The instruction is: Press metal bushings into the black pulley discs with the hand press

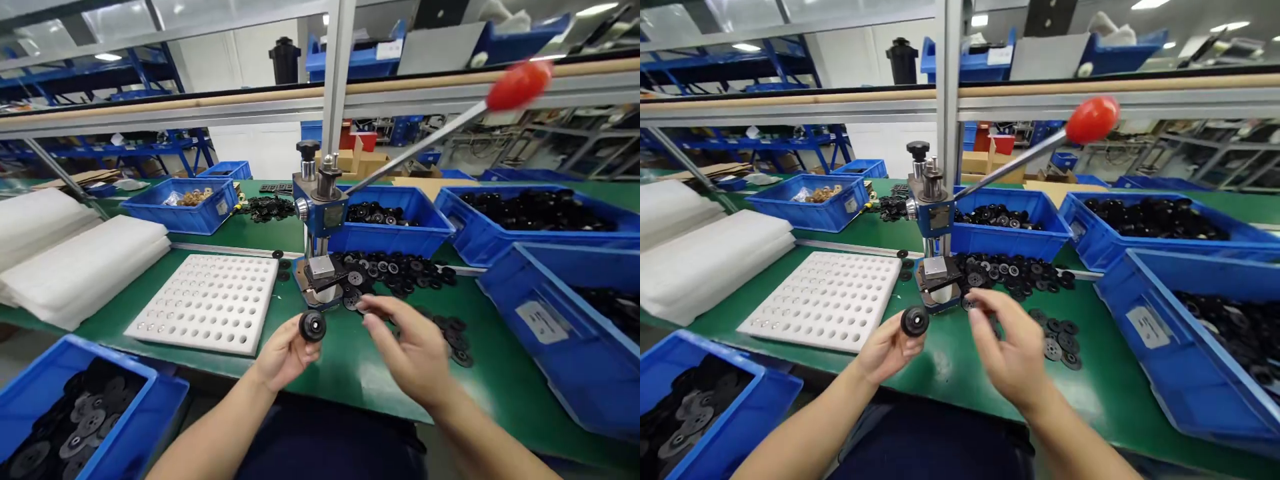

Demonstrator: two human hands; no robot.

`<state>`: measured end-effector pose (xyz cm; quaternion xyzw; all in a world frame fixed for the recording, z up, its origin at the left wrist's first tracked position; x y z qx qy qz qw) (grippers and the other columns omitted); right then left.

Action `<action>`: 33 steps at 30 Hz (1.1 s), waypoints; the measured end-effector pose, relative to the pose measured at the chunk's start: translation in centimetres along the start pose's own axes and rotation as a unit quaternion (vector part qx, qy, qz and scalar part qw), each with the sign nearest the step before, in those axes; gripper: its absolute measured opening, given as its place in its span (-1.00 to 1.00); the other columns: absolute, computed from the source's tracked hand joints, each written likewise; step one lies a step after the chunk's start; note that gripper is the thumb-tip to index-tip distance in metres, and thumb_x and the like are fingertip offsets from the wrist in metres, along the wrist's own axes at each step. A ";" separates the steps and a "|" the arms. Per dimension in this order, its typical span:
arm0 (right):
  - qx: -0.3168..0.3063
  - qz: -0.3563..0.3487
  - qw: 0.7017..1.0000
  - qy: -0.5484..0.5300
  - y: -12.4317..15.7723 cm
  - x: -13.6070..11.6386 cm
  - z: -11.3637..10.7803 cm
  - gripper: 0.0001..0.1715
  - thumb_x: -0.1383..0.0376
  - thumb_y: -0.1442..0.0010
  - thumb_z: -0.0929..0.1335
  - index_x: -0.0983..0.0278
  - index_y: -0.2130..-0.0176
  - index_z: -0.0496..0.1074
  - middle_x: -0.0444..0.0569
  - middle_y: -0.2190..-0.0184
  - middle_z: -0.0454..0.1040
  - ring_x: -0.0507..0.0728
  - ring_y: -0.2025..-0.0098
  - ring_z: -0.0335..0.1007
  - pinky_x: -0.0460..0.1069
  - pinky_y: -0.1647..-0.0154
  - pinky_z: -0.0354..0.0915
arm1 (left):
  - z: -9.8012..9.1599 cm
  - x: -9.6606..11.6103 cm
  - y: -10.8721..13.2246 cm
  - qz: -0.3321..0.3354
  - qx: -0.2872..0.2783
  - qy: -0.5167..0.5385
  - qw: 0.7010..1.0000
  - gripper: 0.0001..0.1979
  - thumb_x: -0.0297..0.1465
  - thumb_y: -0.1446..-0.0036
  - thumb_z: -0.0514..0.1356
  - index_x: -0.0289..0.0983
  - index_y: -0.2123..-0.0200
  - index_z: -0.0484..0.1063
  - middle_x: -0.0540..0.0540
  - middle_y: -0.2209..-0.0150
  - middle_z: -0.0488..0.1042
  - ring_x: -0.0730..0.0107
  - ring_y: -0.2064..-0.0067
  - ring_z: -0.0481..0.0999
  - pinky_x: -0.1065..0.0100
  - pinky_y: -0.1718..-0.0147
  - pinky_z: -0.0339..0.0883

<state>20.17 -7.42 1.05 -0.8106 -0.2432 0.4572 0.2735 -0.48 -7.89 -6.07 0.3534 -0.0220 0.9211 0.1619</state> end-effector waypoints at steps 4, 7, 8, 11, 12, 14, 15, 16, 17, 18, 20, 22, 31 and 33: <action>-0.124 0.007 0.989 -0.076 1.3 -1.0 4.3 -0.80 0.32 -0.31 0.30 0.23 0.09 0.47 -0.03 0.26 0.56 0.05 0.29 0.47 -0.04 0.22 0.42 | -0.8 -1.3 1.7 -0.039 0.032 0.056 0.997 -0.75 -0.31 -0.04 0.41 -0.37 0.39 0.47 -0.02 0.48 0.34 0.57 0.52 0.24 0.50 0.58 0.08; -0.174 0.023 0.980 -0.095 1.3 -1.7 5.8 -0.83 0.33 -0.31 0.28 0.26 0.15 0.47 -0.02 0.30 0.54 0.03 0.34 0.43 -0.06 0.27 0.38 | -1.6 -1.6 1.8 -0.045 0.049 0.038 0.997 -0.75 -0.30 -0.05 0.41 -0.38 0.34 0.51 -0.02 0.49 0.35 0.58 0.53 0.24 0.51 0.58 0.08; -0.190 0.027 0.977 -0.096 1.3 -1.8 6.1 -0.83 0.33 -0.31 0.28 0.26 0.16 0.46 -0.02 0.31 0.54 0.04 0.33 0.42 -0.06 0.27 0.37 | -1.8 -1.6 1.8 -0.044 0.052 0.028 0.997 -0.74 -0.29 -0.05 0.41 -0.38 0.33 0.52 -0.02 0.49 0.35 0.59 0.53 0.24 0.51 0.58 0.08; -0.226 0.031 0.970 -0.089 1.3 -1.9 6.3 -0.86 0.33 -0.29 0.29 0.27 0.21 0.45 -0.01 0.32 0.53 0.04 0.33 0.41 -0.05 0.27 0.36 | -2.1 -1.6 1.9 -0.034 0.059 -0.007 0.998 -0.70 -0.24 -0.05 0.41 -0.38 0.31 0.52 -0.02 0.48 0.37 0.61 0.55 0.24 0.52 0.59 0.08; -0.235 0.033 0.968 -0.081 1.4 -1.9 6.3 -0.88 0.33 -0.28 0.30 0.27 0.23 0.44 -0.02 0.34 0.53 0.04 0.34 0.41 -0.06 0.27 0.35 | -2.1 -1.6 2.0 -0.030 0.062 -0.020 0.997 -0.68 -0.23 -0.04 0.42 -0.38 0.30 0.52 -0.02 0.48 0.38 0.60 0.55 0.25 0.52 0.59 0.09; -0.249 0.041 0.966 -0.059 1.6 -1.7 6.1 -0.91 0.34 -0.27 0.31 0.27 0.28 0.42 -0.05 0.38 0.51 0.03 0.36 0.39 -0.07 0.29 0.32 | -2.1 -1.8 2.0 -0.026 0.068 -0.048 0.996 -0.65 -0.20 -0.03 0.43 -0.37 0.28 0.51 -0.02 0.48 0.40 0.60 0.55 0.28 0.52 0.58 0.11; -0.254 0.047 0.965 -0.048 1.7 -1.5 6.1 -0.92 0.34 -0.26 0.32 0.27 0.30 0.41 -0.06 0.40 0.50 0.02 0.38 0.37 -0.08 0.31 0.30 | -2.1 -1.9 2.0 -0.026 0.070 -0.062 0.995 -0.64 -0.20 -0.02 0.43 -0.36 0.27 0.51 -0.01 0.49 0.40 0.59 0.55 0.29 0.51 0.58 0.12; -0.257 0.055 0.964 -0.041 1.8 -1.3 6.0 -0.92 0.35 -0.25 0.33 0.27 0.32 0.39 -0.08 0.42 0.48 0.02 0.39 0.36 -0.08 0.32 0.29 | -2.1 -2.0 2.0 -0.027 0.071 -0.075 0.994 -0.63 -0.20 -0.02 0.43 -0.36 0.25 0.51 0.00 0.50 0.41 0.58 0.56 0.31 0.51 0.57 0.13; -0.259 0.065 0.963 -0.038 2.0 -1.2 5.9 -0.92 0.35 -0.24 0.33 0.27 0.34 0.38 -0.09 0.43 0.47 0.02 0.39 0.35 -0.09 0.33 0.27 | -2.1 -2.1 1.9 -0.027 0.070 -0.086 0.993 -0.64 -0.20 -0.03 0.43 -0.35 0.24 0.51 0.00 0.50 0.41 0.58 0.55 0.32 0.51 0.57 0.15; -0.260 0.076 0.962 -0.041 2.2 -1.0 5.9 -0.92 0.35 -0.23 0.34 0.27 0.35 0.37 -0.10 0.45 0.46 0.01 0.40 0.34 -0.09 0.34 0.26 | -2.2 -2.3 1.9 -0.030 0.068 -0.095 0.993 -0.64 -0.20 -0.04 0.42 -0.35 0.23 0.51 0.00 0.50 0.42 0.57 0.55 0.34 0.50 0.56 0.16; -0.256 0.095 0.960 -0.058 2.5 -0.7 5.8 -0.92 0.37 -0.20 0.34 0.27 0.36 0.36 -0.12 0.46 0.44 0.00 0.42 0.33 -0.10 0.36 0.24 | -2.3 -2.6 1.7 -0.038 0.061 -0.100 0.992 -0.65 -0.20 -0.05 0.41 -0.35 0.22 0.50 -0.01 0.50 0.43 0.56 0.54 0.35 0.50 0.56 0.17; -0.248 0.108 0.960 -0.074 2.7 -0.5 5.8 -0.91 0.44 -0.17 0.32 0.27 0.37 0.37 -0.15 0.48 0.44 -0.01 0.44 0.32 -0.11 0.37 0.23 | -2.4 -2.8 1.5 -0.045 0.057 -0.095 0.993 -0.64 -0.20 -0.04 0.42 -0.35 0.23 0.50 -0.01 0.49 0.43 0.57 0.55 0.35 0.51 0.56 0.17; -0.232 0.189 0.941 -0.158 2.9 -0.2 6.4 -0.92 0.41 -0.12 0.34 0.27 0.42 0.36 -0.17 0.54 0.42 -0.03 0.51 0.30 -0.13 0.45 0.22 | -2.9 -2.7 1.8 -0.033 0.067 -0.138 0.988 -0.64 -0.19 -0.02 0.43 -0.30 0.21 0.51 -0.01 0.47 0.44 0.54 0.52 0.36 0.49 0.50 0.24; -0.231 0.202 0.936 -0.170 3.2 0.2 7.0 -0.89 0.46 -0.07 0.32 0.27 0.43 0.35 -0.19 0.55 0.42 -0.04 0.52 0.28 -0.14 0.46 0.21 | -3.3 -2.3 2.1 -0.022 0.074 -0.167 0.983 -0.64 -0.19 -0.02 0.42 -0.29 0.19 0.52 -0.03 0.44 0.47 0.52 0.50 0.36 0.45 0.47 0.27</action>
Point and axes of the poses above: each hand's wrist, its own y-axis away from the middle knuckle, its own z-axis out of the palm, x = y × z, the point moved 4 cm from there along -y, towards the middle knuckle
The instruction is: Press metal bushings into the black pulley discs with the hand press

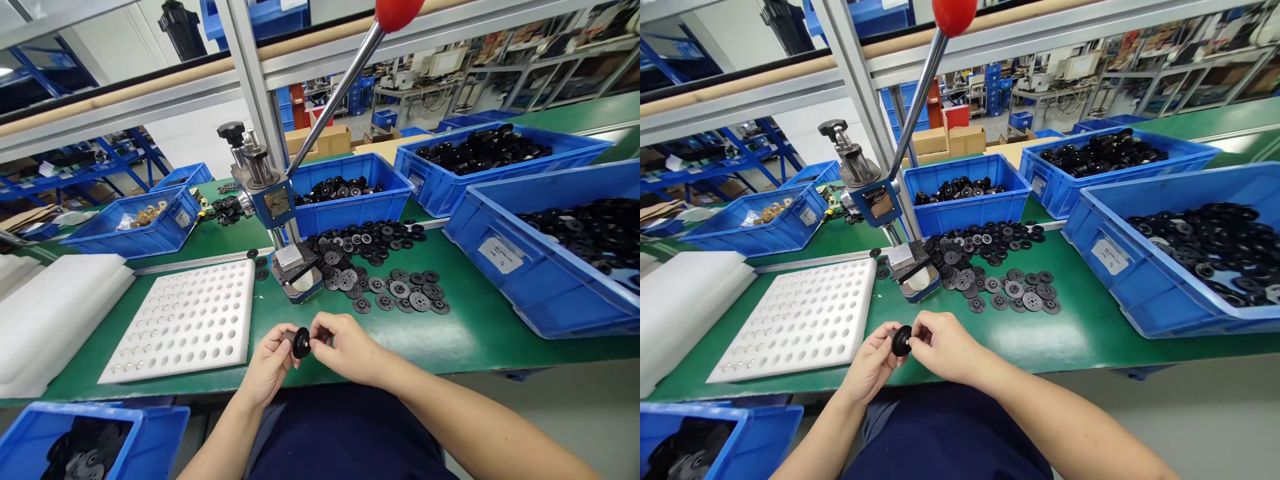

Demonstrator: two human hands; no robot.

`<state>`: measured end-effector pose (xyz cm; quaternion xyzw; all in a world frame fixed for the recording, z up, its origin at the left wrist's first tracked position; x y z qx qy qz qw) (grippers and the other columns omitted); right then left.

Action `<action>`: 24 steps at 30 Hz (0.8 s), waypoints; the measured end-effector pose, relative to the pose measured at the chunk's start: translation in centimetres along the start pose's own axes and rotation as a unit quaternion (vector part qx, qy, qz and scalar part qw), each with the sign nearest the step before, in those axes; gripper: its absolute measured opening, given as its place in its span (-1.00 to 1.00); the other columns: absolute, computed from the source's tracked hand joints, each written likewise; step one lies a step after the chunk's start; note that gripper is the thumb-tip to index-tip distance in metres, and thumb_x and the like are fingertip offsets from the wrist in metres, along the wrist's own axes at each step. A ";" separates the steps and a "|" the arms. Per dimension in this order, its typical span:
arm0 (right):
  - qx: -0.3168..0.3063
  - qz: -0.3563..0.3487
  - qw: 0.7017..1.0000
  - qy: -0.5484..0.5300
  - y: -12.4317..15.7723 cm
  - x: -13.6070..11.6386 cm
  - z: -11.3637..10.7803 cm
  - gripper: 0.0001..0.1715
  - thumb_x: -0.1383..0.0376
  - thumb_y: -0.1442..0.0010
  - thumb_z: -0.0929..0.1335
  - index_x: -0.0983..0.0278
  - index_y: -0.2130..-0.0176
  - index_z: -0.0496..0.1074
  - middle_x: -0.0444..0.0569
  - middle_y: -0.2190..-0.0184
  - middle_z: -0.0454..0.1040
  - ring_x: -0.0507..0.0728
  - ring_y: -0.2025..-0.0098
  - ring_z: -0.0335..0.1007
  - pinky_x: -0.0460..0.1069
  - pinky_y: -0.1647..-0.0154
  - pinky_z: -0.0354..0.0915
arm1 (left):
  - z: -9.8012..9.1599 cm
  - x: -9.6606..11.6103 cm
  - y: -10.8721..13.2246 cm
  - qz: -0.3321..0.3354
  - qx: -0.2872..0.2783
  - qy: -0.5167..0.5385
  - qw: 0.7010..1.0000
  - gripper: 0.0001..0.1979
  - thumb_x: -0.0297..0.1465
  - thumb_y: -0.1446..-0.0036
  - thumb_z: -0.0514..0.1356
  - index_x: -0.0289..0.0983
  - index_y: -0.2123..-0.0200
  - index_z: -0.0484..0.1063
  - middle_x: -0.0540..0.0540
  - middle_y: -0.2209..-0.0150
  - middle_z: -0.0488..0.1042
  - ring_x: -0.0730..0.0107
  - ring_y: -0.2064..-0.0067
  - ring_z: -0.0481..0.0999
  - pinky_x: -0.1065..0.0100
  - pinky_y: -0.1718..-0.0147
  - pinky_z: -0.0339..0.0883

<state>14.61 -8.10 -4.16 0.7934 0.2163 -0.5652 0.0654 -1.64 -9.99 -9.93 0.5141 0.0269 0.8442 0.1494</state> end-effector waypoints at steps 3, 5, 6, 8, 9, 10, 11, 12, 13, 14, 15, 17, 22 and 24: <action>0.011 0.002 1.000 0.018 -0.2 1.0 0.3 -0.80 0.54 -0.02 0.27 0.27 0.43 0.37 -0.18 0.53 0.45 -0.04 0.50 0.27 -0.15 0.46 0.19 | -1.3 1.0 0.3 0.053 0.050 -0.101 0.992 -0.67 -0.22 -0.02 0.41 -0.27 0.18 0.55 -0.07 0.39 0.50 0.41 0.44 0.39 0.39 0.40 0.31; 0.020 0.007 0.999 0.050 -0.3 1.8 0.1 -0.77 0.56 -0.02 0.25 0.28 0.42 0.39 -0.17 0.51 0.46 -0.04 0.48 0.28 -0.14 0.45 0.18 | -2.2 2.2 0.4 0.116 0.097 -0.216 0.964 -0.72 -0.30 0.01 0.42 -0.25 0.20 0.59 -0.10 0.36 0.51 0.33 0.38 0.40 0.36 0.34 0.30; 0.022 0.012 0.997 0.066 -0.3 2.1 0.0 -0.77 0.55 -0.02 0.26 0.28 0.42 0.40 -0.16 0.50 0.47 -0.03 0.47 0.29 -0.13 0.43 0.19 | -2.4 2.7 0.3 0.141 0.109 -0.279 0.944 -0.75 -0.35 0.03 0.43 -0.23 0.22 0.61 -0.10 0.37 0.50 0.30 0.36 0.40 0.35 0.32 0.29; 0.021 0.023 0.995 0.099 -0.3 2.8 -0.4 -0.79 0.54 -0.03 0.28 0.28 0.41 0.42 -0.14 0.48 0.48 -0.01 0.44 0.32 -0.12 0.39 0.22 | -2.6 3.1 -0.3 0.152 0.098 -0.387 0.904 -0.82 -0.42 0.08 0.43 -0.19 0.31 0.63 -0.09 0.43 0.48 0.27 0.36 0.39 0.35 0.32 0.26; 0.020 0.029 0.993 0.114 -0.2 3.1 -0.6 -0.80 0.54 -0.04 0.29 0.29 0.41 0.43 -0.12 0.47 0.48 0.00 0.42 0.34 -0.11 0.37 0.23 | -2.6 3.0 -0.7 0.141 0.082 -0.423 0.891 -0.85 -0.43 0.10 0.43 -0.19 0.37 0.63 -0.09 0.45 0.48 0.27 0.37 0.39 0.36 0.32 0.26; 0.019 0.035 0.991 0.125 -0.2 3.3 -0.8 -0.81 0.53 -0.04 0.30 0.29 0.42 0.43 -0.11 0.46 0.49 0.02 0.41 0.35 -0.10 0.36 0.24 | -2.7 2.8 -1.1 0.124 0.068 -0.442 0.886 -0.88 -0.43 0.10 0.43 -0.19 0.40 0.62 -0.09 0.46 0.49 0.27 0.37 0.39 0.36 0.33 0.26; 0.019 0.040 0.990 0.132 -0.1 3.5 -1.0 -0.82 0.53 -0.05 0.30 0.29 0.42 0.44 -0.10 0.45 0.49 0.02 0.40 0.36 -0.09 0.35 0.25 | -2.7 2.6 -1.4 0.105 0.061 -0.439 0.890 -0.89 -0.41 0.09 0.43 -0.21 0.41 0.61 -0.10 0.44 0.50 0.28 0.38 0.40 0.36 0.33 0.26; 0.020 0.046 0.990 0.132 0.0 3.6 -1.2 -0.83 0.52 -0.06 0.31 0.29 0.42 0.44 -0.09 0.44 0.49 0.03 0.40 0.36 -0.09 0.35 0.26 | -2.6 2.4 -1.6 0.083 0.056 -0.415 0.904 -0.87 -0.38 0.07 0.43 -0.22 0.39 0.61 -0.10 0.44 0.51 0.29 0.38 0.40 0.37 0.35 0.26; 0.025 0.053 0.990 0.126 0.1 3.7 -1.4 -0.84 0.50 -0.07 0.31 0.29 0.40 0.45 -0.09 0.44 0.49 0.03 0.40 0.36 -0.08 0.35 0.26 | -2.5 2.2 -1.8 0.062 0.054 -0.370 0.925 -0.83 -0.33 0.04 0.42 -0.24 0.35 0.60 -0.09 0.44 0.51 0.32 0.40 0.40 0.37 0.38 0.26; 0.031 0.059 0.991 0.113 0.3 3.7 -1.5 -0.86 0.48 -0.10 0.31 0.29 0.38 0.46 -0.08 0.43 0.50 0.03 0.41 0.36 -0.08 0.36 0.27 | -2.3 2.0 -1.8 0.040 0.049 -0.308 0.949 -0.78 -0.28 0.02 0.42 -0.26 0.30 0.59 -0.08 0.45 0.50 0.36 0.43 0.39 0.38 0.41 0.26; 0.037 0.063 0.993 0.094 0.4 3.6 -1.6 -0.88 0.44 -0.13 0.32 0.29 0.35 0.46 -0.08 0.43 0.50 0.03 0.41 0.37 -0.08 0.36 0.27 | -1.9 1.9 -1.8 0.021 0.041 -0.234 0.971 -0.73 -0.23 0.00 0.42 -0.27 0.27 0.57 -0.06 0.46 0.49 0.40 0.48 0.37 0.40 0.45 0.24; 0.047 0.058 0.996 0.054 0.7 3.2 -1.7 -0.88 0.37 -0.20 0.31 0.29 0.29 0.47 -0.07 0.40 0.51 0.03 0.39 0.39 -0.08 0.34 0.30 | -0.8 1.7 -1.6 -0.009 0.012 -0.089 0.996 -0.64 -0.16 0.02 0.43 -0.29 0.28 0.53 -0.04 0.48 0.46 0.48 0.54 0.33 0.43 0.52 0.20; 0.037 -0.008 0.999 0.019 0.8 1.4 -1.1 -0.85 0.29 -0.25 0.31 0.27 0.23 0.47 -0.07 0.37 0.51 0.01 0.39 0.36 -0.09 0.35 0.30 | 0.9 0.6 -1.1 -0.053 -0.052 0.076 0.994 -0.64 -0.15 -0.02 0.41 -0.35 0.35 0.49 0.01 0.60 0.32 0.54 0.59 0.26 0.48 0.59 0.11; 0.023 -0.024 0.999 0.021 0.7 1.0 -0.7 -0.86 0.31 -0.25 0.31 0.26 0.24 0.48 -0.08 0.38 0.50 0.01 0.40 0.34 -0.09 0.35 0.29 | 0.8 -0.1 -0.9 -0.072 -0.055 0.094 0.991 -0.66 -0.18 -0.05 0.40 -0.36 0.34 0.49 0.01 0.62 0.31 0.55 0.59 0.24 0.49 0.59 0.09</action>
Point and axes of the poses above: each hand's wrist, its own y-axis away from the middle knuckle, its own z-axis out of the palm, x = y × z, the point moved 4 cm from there along -y, towards the middle knuckle
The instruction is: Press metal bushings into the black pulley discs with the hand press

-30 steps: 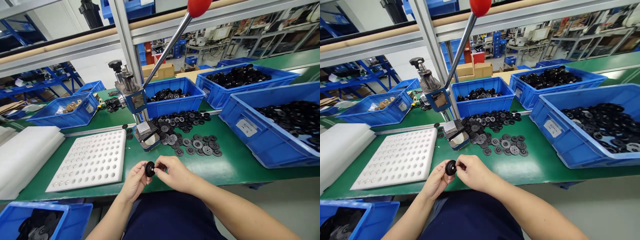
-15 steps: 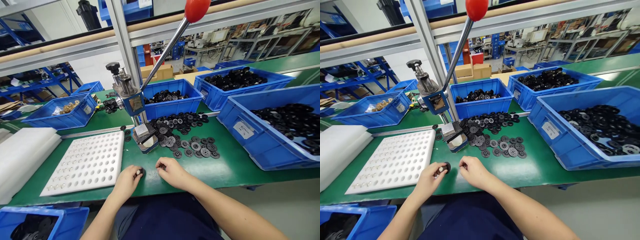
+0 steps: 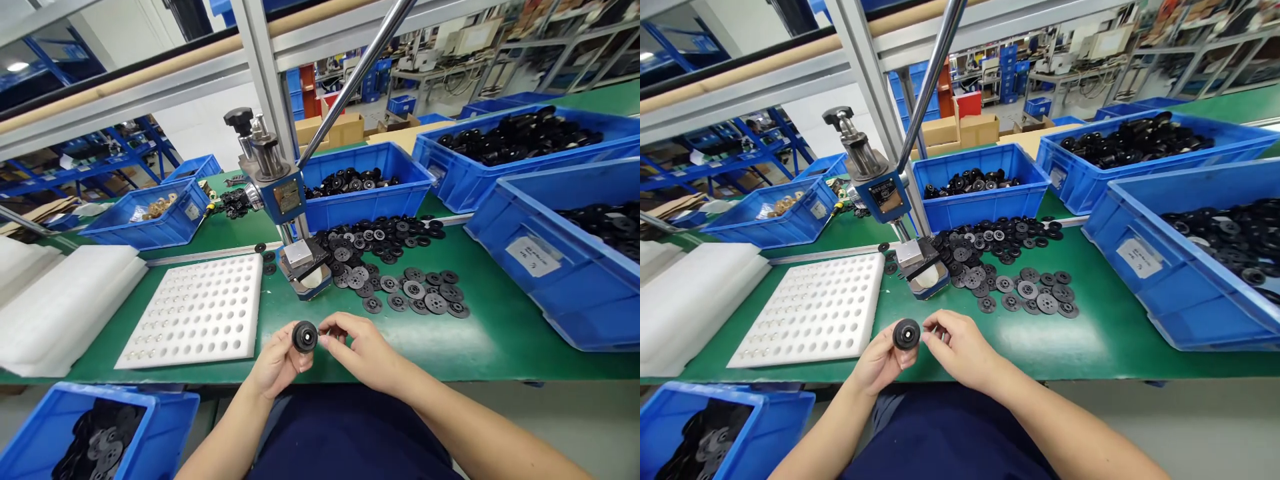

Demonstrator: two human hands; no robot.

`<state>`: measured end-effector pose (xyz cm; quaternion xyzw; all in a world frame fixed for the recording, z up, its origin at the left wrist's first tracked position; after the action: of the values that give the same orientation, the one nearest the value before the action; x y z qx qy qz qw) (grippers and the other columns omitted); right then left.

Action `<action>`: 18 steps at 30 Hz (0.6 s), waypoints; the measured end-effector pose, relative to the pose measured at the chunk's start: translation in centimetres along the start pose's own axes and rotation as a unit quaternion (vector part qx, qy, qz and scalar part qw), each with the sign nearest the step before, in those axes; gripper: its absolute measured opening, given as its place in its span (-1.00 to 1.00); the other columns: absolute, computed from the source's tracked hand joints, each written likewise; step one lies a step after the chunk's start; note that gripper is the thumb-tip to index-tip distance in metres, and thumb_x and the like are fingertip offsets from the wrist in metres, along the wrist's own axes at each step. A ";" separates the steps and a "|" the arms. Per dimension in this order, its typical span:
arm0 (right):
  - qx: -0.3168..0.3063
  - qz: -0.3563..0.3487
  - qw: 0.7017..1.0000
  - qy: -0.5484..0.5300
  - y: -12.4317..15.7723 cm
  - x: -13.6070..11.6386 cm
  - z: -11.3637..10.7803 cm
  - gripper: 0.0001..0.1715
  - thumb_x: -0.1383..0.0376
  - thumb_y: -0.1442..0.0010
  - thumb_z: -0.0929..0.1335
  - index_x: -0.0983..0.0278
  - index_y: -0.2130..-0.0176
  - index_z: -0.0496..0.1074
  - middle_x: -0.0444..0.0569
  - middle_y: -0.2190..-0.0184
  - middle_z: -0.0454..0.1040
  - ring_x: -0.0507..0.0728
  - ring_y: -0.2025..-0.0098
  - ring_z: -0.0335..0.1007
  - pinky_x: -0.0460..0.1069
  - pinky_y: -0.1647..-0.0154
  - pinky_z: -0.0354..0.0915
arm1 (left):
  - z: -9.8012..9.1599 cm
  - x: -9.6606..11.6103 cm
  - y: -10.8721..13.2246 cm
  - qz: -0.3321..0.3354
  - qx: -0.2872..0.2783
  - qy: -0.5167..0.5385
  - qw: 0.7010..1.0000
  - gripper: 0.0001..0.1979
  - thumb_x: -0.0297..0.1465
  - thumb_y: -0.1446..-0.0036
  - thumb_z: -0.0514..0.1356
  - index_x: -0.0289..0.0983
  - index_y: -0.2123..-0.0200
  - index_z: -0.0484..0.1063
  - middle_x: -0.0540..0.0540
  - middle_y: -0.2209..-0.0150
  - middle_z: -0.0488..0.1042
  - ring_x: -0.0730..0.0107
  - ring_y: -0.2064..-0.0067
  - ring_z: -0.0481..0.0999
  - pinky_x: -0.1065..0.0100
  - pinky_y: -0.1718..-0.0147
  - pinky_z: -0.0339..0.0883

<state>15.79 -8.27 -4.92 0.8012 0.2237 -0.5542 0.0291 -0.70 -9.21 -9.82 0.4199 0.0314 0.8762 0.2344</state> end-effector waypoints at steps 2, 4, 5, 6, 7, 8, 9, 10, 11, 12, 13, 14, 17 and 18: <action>-0.015 -0.005 1.000 0.003 -0.1 -0.1 0.3 -0.87 0.32 -0.24 0.31 0.26 0.26 0.48 -0.09 0.40 0.48 0.01 0.40 0.32 -0.09 0.35 0.28 | -0.3 -0.5 0.1 -0.013 0.007 0.018 1.000 -0.67 -0.20 -0.03 0.42 -0.37 0.34 0.49 0.02 0.60 0.31 0.56 0.59 0.23 0.49 0.59 0.08; -0.024 -0.004 1.000 0.007 -0.1 0.0 0.5 -0.87 0.32 -0.24 0.31 0.26 0.26 0.48 -0.09 0.40 0.48 0.01 0.40 0.32 -0.09 0.35 0.28 | -0.5 -0.9 0.2 -0.021 0.015 0.034 0.999 -0.66 -0.21 0.00 0.44 -0.36 0.35 0.48 0.02 0.59 0.31 0.57 0.58 0.23 0.50 0.58 0.07; -0.024 -0.002 1.000 0.010 -0.1 0.0 0.5 -0.88 0.32 -0.25 0.32 0.26 0.26 0.48 -0.09 0.40 0.48 0.01 0.39 0.33 -0.09 0.34 0.28 | -0.5 -1.0 0.2 -0.025 0.018 0.041 0.999 -0.66 -0.22 0.01 0.44 -0.36 0.35 0.48 0.02 0.59 0.32 0.57 0.58 0.24 0.50 0.58 0.08; -0.022 0.000 1.000 0.014 0.0 0.1 0.5 -0.88 0.32 -0.25 0.32 0.26 0.25 0.48 -0.09 0.40 0.48 0.02 0.39 0.34 -0.08 0.34 0.29 | -0.5 -1.1 0.2 -0.031 0.021 0.047 0.998 -0.66 -0.22 0.01 0.45 -0.36 0.35 0.48 0.01 0.59 0.32 0.56 0.58 0.25 0.50 0.58 0.09; -0.018 0.002 1.000 0.017 0.0 0.2 0.5 -0.88 0.32 -0.25 0.32 0.26 0.24 0.48 -0.08 0.38 0.49 0.02 0.38 0.35 -0.08 0.32 0.30 | -0.4 -1.2 0.2 -0.038 0.021 0.051 0.998 -0.67 -0.22 0.01 0.45 -0.35 0.36 0.48 0.01 0.60 0.33 0.56 0.58 0.26 0.50 0.58 0.10; -0.014 0.002 1.000 0.020 0.1 0.3 0.5 -0.89 0.32 -0.25 0.33 0.26 0.22 0.47 -0.07 0.37 0.49 0.02 0.37 0.36 -0.07 0.31 0.31 | -0.4 -1.3 0.1 -0.045 0.019 0.054 0.997 -0.67 -0.22 0.01 0.45 -0.34 0.37 0.48 0.01 0.61 0.34 0.55 0.58 0.27 0.50 0.59 0.11; -0.011 0.001 1.000 0.022 0.2 0.4 0.5 -0.87 0.31 -0.24 0.35 0.26 0.19 0.47 -0.06 0.34 0.50 0.03 0.36 0.37 -0.07 0.30 0.32 | -0.3 -1.5 0.0 -0.053 0.015 0.055 0.997 -0.68 -0.22 0.00 0.44 -0.34 0.38 0.48 0.01 0.62 0.34 0.54 0.59 0.28 0.50 0.59 0.12; -0.012 -0.001 1.000 0.024 0.3 0.4 0.5 -0.82 0.30 -0.21 0.38 0.26 0.14 0.47 -0.05 0.31 0.52 0.03 0.35 0.38 -0.06 0.28 0.34 | -0.3 -1.6 -0.1 -0.061 0.009 0.054 0.997 -0.67 -0.21 -0.01 0.44 -0.34 0.37 0.48 0.01 0.62 0.35 0.54 0.60 0.29 0.51 0.60 0.13; -0.015 -0.003 1.000 0.026 0.3 0.5 0.5 -0.73 0.29 -0.18 0.42 0.26 0.08 0.46 -0.05 0.28 0.53 0.04 0.34 0.39 -0.05 0.26 0.35 | -0.2 -1.8 -0.1 -0.068 0.002 0.052 0.996 -0.67 -0.20 -0.02 0.43 -0.34 0.35 0.49 0.01 0.62 0.36 0.55 0.61 0.29 0.51 0.61 0.13; -0.021 -0.005 0.999 0.030 0.4 0.6 0.6 -0.61 0.28 -0.13 0.46 0.25 0.02 0.45 -0.04 0.24 0.54 0.04 0.33 0.40 -0.05 0.24 0.36 | -0.2 -2.1 -0.2 -0.075 -0.006 0.049 0.996 -0.66 -0.19 -0.03 0.42 -0.35 0.32 0.50 0.00 0.61 0.38 0.55 0.62 0.29 0.51 0.62 0.13; -0.027 -0.008 0.999 0.036 0.5 0.7 0.7 -0.49 0.28 -0.08 0.50 0.25 -0.03 0.43 -0.03 0.21 0.54 0.05 0.31 0.41 -0.04 0.22 0.37 | -0.2 -2.4 -0.3 -0.082 -0.015 0.046 0.995 -0.66 -0.18 -0.05 0.40 -0.35 0.29 0.50 -0.01 0.59 0.40 0.56 0.62 0.29 0.51 0.63 0.14; -0.034 -0.010 0.998 0.044 0.6 0.8 0.8 -0.40 0.28 -0.04 0.53 0.25 -0.07 0.41 -0.02 0.17 0.55 0.07 0.29 0.42 -0.02 0.19 0.38 | -0.2 -2.7 -0.4 -0.089 -0.023 0.044 0.995 -0.66 -0.18 -0.07 0.39 -0.35 0.28 0.50 -0.01 0.58 0.41 0.57 0.63 0.29 0.52 0.63 0.14; -0.045 -0.018 0.997 0.068 0.6 1.2 1.1 -0.35 0.27 -0.05 0.53 0.25 -0.11 0.39 0.01 0.13 0.57 0.11 0.21 0.47 0.01 0.09 0.39 | -0.4 -3.9 -0.4 -0.110 -0.042 0.048 0.992 -0.67 -0.17 -0.11 0.36 -0.34 0.31 0.48 0.02 0.62 0.37 0.57 0.66 0.28 0.53 0.65 0.12; -0.046 -0.022 0.996 0.072 0.6 1.2 1.2 -0.39 0.27 -0.07 0.52 0.24 -0.10 0.40 0.01 0.12 0.57 0.12 0.18 0.48 0.02 0.07 0.40 | -0.6 -4.1 -0.4 -0.114 -0.043 0.047 0.991 -0.67 -0.16 -0.12 0.35 -0.34 0.31 0.48 0.04 0.65 0.34 0.57 0.67 0.28 0.52 0.65 0.12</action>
<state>15.31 -8.78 -6.61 0.8319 0.2679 -0.4845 0.0379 1.23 -10.61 -13.26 0.3614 0.0526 0.8632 0.3487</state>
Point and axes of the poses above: each hand's wrist, its own y-axis away from the middle knuckle, its own z-axis out of the palm, x = y × z, the point moved 4 cm from there along -y, towards the middle knuckle
